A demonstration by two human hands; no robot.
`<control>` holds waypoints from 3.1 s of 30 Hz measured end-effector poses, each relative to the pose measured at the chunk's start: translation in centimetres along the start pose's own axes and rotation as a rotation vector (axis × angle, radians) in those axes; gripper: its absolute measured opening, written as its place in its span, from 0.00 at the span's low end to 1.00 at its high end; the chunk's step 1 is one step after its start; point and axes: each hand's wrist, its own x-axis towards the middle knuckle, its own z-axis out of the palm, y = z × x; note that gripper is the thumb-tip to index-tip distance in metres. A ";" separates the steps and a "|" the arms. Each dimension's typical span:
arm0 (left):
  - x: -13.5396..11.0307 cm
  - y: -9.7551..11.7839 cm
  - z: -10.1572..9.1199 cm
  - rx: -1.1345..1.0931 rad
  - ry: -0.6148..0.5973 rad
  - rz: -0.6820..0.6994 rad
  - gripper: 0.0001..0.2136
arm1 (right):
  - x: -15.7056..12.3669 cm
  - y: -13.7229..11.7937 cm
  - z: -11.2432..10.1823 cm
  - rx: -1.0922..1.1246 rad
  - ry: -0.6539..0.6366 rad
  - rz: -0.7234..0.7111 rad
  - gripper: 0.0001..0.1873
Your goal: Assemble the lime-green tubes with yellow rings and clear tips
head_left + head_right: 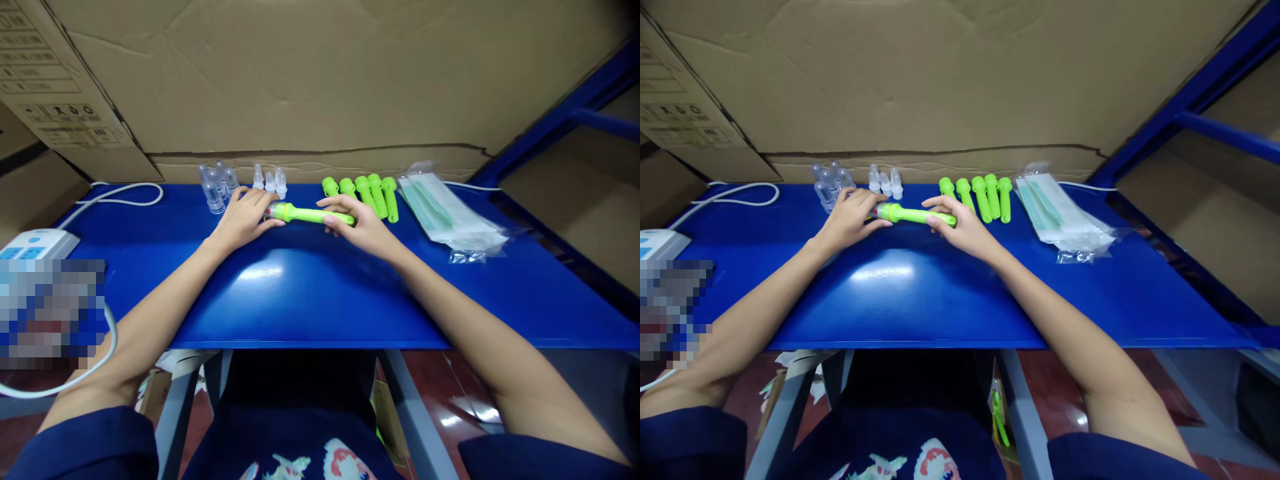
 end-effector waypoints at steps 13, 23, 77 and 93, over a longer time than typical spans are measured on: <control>0.2 0.9 -1.4 -0.497 -0.243 -0.215 0.29 | 0.4 -0.5 -1.2 -0.087 0.030 -0.170 0.24; 0.2 0.7 -1.1 -0.452 -0.152 -0.223 0.26 | 0.7 1.8 -1.6 -0.082 0.144 0.034 0.34; 5.8 -2.9 0.5 -0.119 0.099 -0.320 0.22 | 1.0 0.2 -2.4 0.014 0.358 0.018 0.32; -0.6 -5.7 -3.1 0.234 0.006 -0.312 0.24 | 1.0 1.1 -2.1 -0.291 0.437 -0.136 0.25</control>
